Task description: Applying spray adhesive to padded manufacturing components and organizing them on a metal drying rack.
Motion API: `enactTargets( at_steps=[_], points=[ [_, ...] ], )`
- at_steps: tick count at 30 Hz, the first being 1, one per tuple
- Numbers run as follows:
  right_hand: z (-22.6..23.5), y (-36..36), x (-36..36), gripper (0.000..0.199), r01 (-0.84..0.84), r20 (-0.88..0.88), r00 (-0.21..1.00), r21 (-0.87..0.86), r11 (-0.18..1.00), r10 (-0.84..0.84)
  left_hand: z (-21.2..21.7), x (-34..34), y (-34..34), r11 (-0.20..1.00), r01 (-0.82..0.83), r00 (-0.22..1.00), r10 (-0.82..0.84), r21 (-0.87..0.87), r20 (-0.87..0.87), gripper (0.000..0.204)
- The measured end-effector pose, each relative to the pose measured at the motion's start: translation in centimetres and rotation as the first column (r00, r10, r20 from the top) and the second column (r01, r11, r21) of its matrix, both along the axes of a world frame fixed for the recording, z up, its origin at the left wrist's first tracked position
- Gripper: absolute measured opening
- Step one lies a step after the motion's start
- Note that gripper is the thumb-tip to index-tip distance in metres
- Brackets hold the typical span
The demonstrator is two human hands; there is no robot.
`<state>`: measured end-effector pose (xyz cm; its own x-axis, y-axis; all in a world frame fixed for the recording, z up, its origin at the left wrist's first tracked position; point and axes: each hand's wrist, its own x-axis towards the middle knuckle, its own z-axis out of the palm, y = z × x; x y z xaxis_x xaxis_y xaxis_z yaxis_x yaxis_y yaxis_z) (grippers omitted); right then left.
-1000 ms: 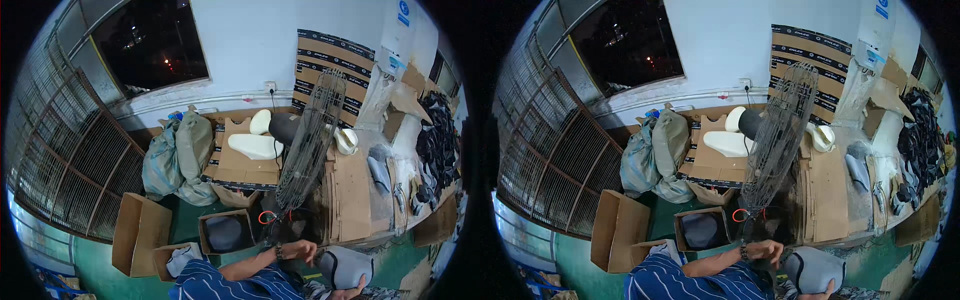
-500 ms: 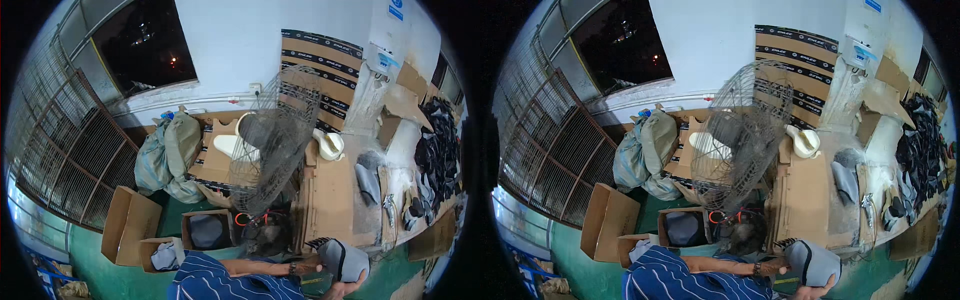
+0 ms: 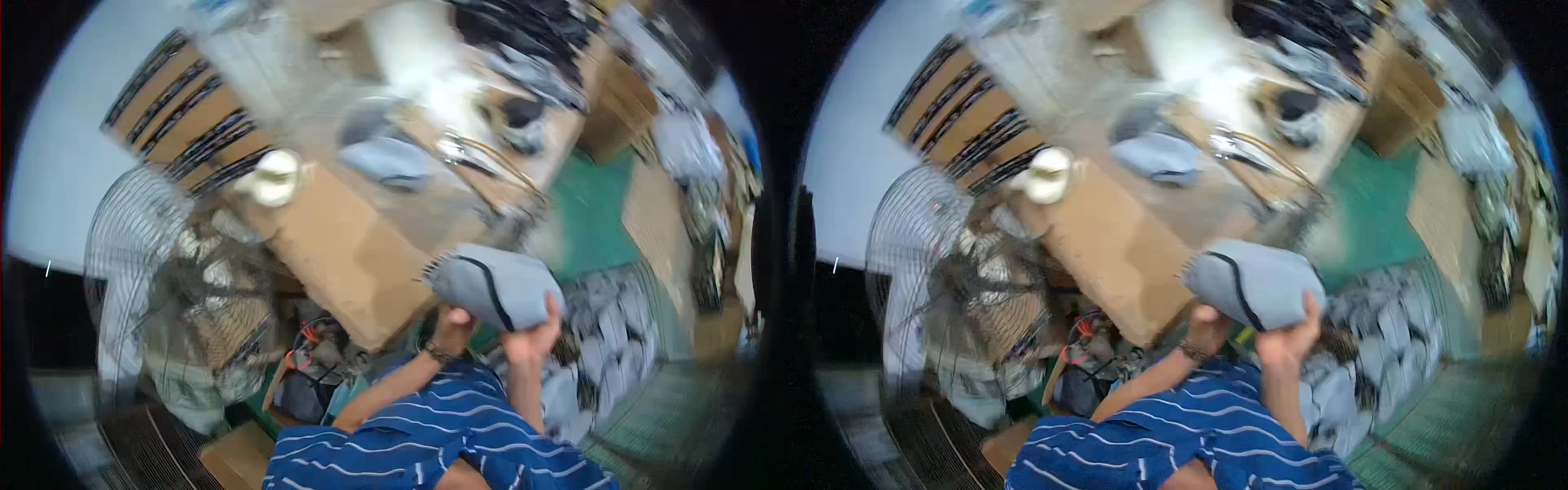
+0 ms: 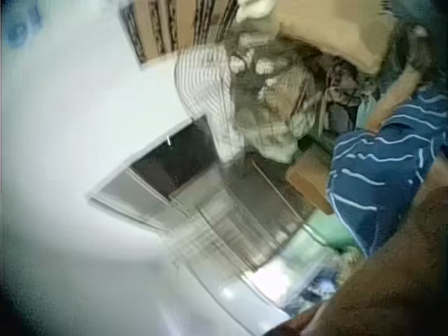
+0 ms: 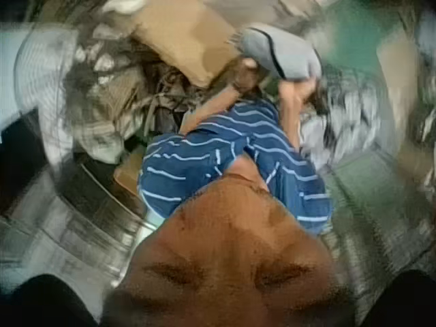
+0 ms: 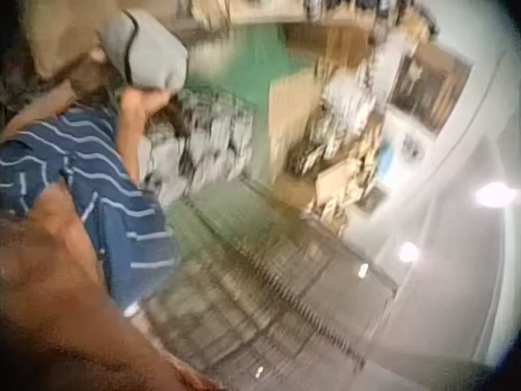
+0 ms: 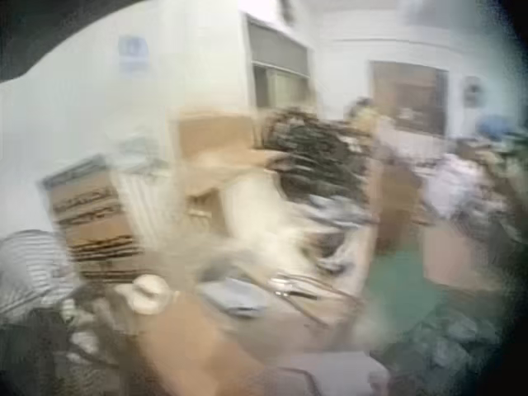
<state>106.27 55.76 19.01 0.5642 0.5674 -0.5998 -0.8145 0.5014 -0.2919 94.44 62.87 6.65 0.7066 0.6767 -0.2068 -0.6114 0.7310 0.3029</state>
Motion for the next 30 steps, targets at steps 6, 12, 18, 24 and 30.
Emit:
enactTargets(
  at_steps=[6,12,18,24,30],
  points=[
    [-1.1,-4.9,5.2,0.061,0.251,-0.026,0.967,-0.042,0.967,-0.252,3.9,8.8,-2.8,0.985,0.172,0.985,-0.172,-0.025,-0.025,0.108],
    [-0.9,-8.8,7.3,0.057,0.421,-0.027,0.905,-0.094,0.902,-0.425,3.5,14.8,-5.6,0.925,0.379,0.918,-0.373,0.016,-0.134,0.096],
    [-1.2,-11.7,10.4,0.057,0.566,-0.041,0.822,-0.047,0.823,-0.568,4.7,20.7,-6.9,0.856,0.517,0.851,-0.515,-0.013,-0.099,0.062],
    [-4.7,-12.4,18.0,0.076,0.617,0.024,0.787,-0.037,0.786,-0.616,3.7,28.8,-6.3,0.825,0.564,0.82,-0.553,0.045,-0.145,0.062],
    [-13.1,-11.9,29.2,0.057,0.579,-0.098,0.798,-0.152,0.801,-0.595,2.1,39.7,-2.1,0.806,0.59,0.8,-0.577,0.044,-0.163,0.068]
  ],
)
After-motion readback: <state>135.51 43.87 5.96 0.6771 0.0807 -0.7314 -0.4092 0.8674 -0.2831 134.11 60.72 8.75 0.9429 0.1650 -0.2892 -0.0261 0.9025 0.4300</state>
